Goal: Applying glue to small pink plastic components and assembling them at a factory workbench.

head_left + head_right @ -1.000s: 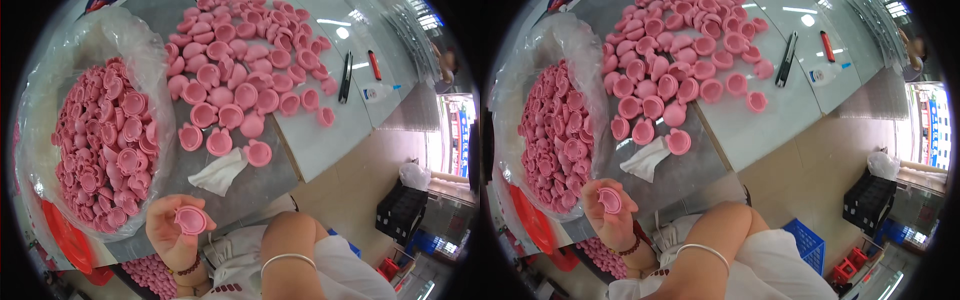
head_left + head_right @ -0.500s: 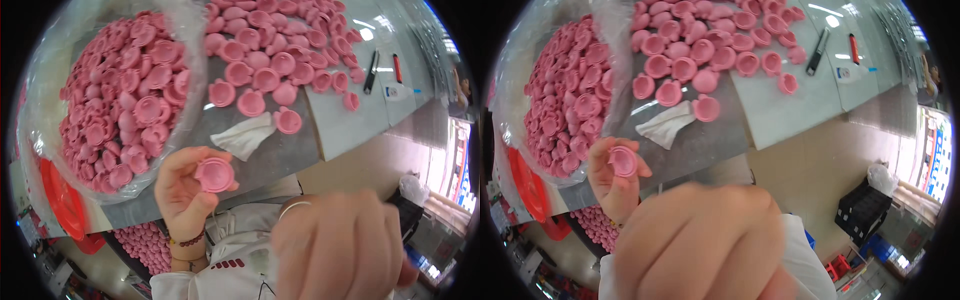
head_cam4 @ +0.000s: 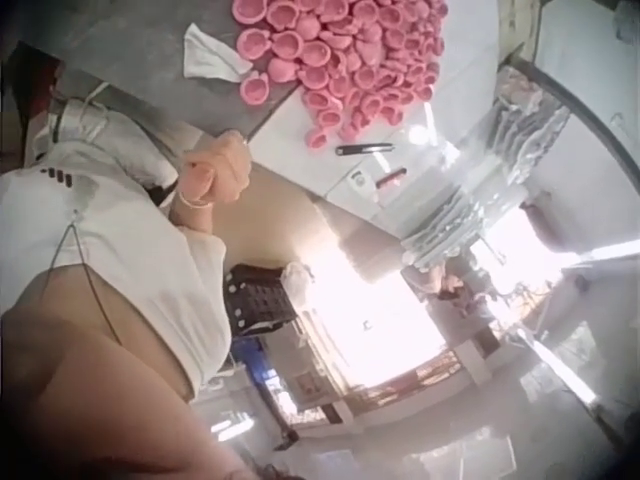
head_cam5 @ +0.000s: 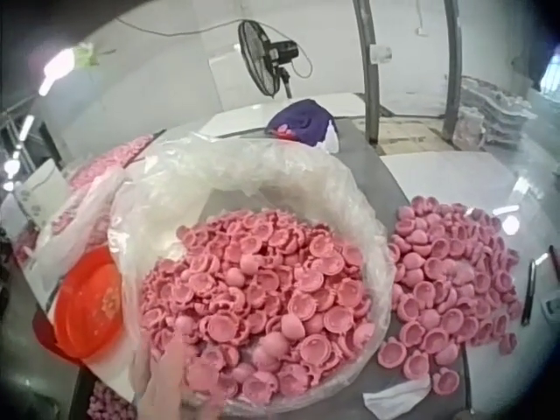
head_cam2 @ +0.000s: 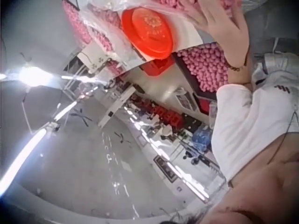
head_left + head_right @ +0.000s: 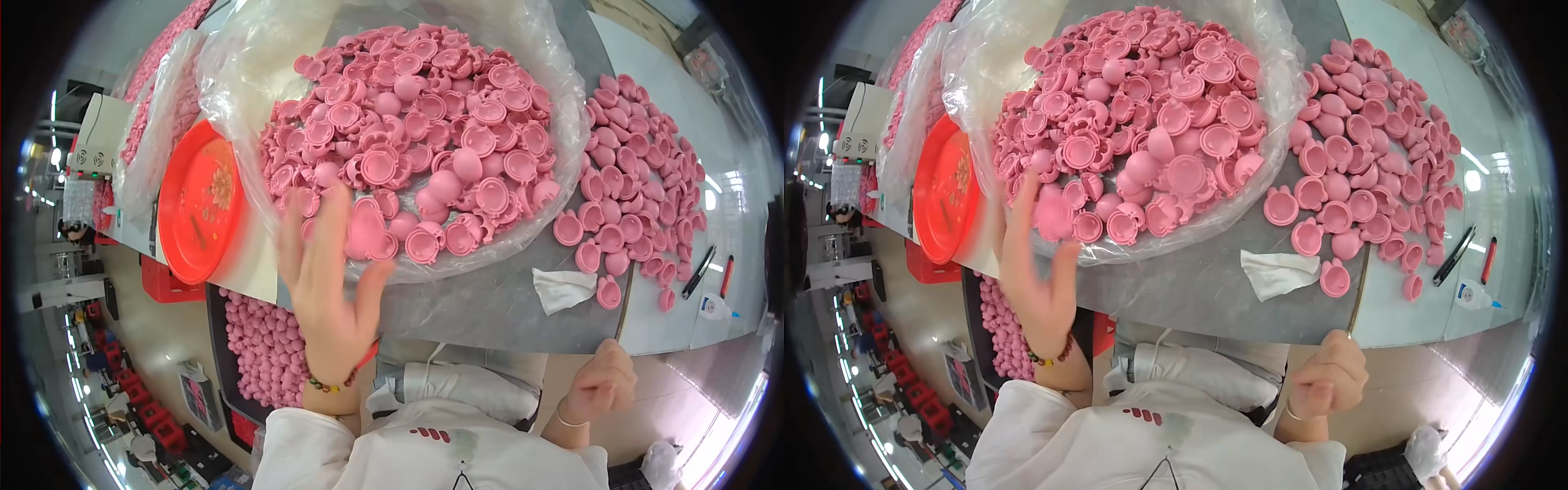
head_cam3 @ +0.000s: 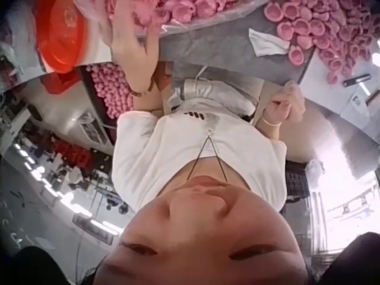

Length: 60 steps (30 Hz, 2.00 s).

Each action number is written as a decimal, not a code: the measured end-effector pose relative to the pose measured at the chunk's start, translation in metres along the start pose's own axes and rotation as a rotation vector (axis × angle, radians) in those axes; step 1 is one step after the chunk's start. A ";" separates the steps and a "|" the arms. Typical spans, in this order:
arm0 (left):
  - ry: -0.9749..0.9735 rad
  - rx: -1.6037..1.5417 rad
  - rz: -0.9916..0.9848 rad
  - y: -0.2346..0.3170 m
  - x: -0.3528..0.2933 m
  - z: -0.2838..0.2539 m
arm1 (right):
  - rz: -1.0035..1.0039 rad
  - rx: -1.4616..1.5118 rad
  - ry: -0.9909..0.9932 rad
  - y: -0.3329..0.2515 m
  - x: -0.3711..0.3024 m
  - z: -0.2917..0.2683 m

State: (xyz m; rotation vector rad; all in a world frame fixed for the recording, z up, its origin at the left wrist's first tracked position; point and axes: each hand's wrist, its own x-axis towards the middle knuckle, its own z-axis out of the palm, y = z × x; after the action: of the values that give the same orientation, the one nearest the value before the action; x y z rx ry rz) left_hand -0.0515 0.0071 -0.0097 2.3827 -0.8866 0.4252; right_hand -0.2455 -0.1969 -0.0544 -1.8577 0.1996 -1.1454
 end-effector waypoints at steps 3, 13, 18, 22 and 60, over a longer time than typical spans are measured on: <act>-0.167 0.267 -0.227 0.005 0.008 0.005 | -0.082 -0.134 -0.088 0.001 0.008 0.010; 0.589 0.046 -0.032 -0.026 -0.052 0.048 | -0.251 -0.629 -0.233 0.017 0.014 0.008; 1.048 0.352 0.387 -0.034 -0.031 0.062 | -0.150 -0.776 -0.160 0.015 0.008 -0.001; 0.892 0.331 0.377 -0.028 -0.037 0.061 | -0.062 -0.779 -0.122 0.009 0.022 0.000; -0.709 0.250 -0.299 0.033 -0.408 0.139 | 0.169 -0.533 -0.232 -0.023 0.006 0.006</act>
State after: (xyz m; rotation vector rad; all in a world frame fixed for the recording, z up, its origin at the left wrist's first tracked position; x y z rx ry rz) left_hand -0.3590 0.1068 -0.2973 2.8893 -0.7626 -0.4875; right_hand -0.2444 -0.1833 -0.0336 -2.3679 0.5607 -0.7962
